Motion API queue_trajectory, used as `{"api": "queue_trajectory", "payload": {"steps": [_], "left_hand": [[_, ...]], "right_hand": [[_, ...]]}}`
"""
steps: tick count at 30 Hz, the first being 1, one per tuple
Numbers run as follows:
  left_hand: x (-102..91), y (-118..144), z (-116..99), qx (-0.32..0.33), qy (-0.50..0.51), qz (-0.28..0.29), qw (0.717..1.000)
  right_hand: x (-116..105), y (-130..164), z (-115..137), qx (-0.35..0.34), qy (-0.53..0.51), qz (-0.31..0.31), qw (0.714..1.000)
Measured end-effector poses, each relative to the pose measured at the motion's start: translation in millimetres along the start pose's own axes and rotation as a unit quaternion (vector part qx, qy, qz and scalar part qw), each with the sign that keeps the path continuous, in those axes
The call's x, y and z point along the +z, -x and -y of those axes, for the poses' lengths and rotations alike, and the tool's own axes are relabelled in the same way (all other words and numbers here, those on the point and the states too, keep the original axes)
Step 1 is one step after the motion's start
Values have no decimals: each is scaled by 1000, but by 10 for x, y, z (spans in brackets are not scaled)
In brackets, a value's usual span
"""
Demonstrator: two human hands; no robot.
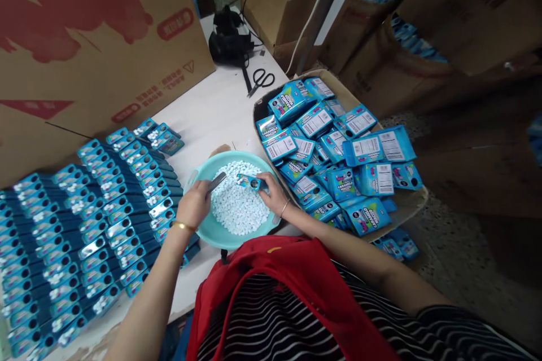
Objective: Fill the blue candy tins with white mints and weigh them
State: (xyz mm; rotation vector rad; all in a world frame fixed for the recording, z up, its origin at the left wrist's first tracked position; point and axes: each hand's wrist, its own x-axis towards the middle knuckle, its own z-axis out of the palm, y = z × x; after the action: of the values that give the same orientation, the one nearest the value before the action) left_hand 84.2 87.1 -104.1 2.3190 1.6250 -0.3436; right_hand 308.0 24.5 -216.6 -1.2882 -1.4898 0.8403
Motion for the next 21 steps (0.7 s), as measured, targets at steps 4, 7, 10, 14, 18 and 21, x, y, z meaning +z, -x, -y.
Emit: {"api": "queue_trajectory", "payload": {"steps": [4,7,10,14,18,21], "left_hand": [[737,-306,71,25,42,26,998],[1103,-291,-138,73,81,56,992],[1279,-132,-325,115,131,87,981],[1292,54,-341,142,205,115,961],[1066,192,-157,141,283,119,941],[730,297,-13,123,366,93,918]], "right_hand": [[-11,-40,25,15,3,-7,1000],[-10,-75,28,14,7,-13,1000],[-31,-110,27,23,12,-16,1000],[-73,-140,34,37,20,-9,999],[-75,-136,27,40,23,-1,999],[-43,-106,-1,24,10,4,1000]]}}
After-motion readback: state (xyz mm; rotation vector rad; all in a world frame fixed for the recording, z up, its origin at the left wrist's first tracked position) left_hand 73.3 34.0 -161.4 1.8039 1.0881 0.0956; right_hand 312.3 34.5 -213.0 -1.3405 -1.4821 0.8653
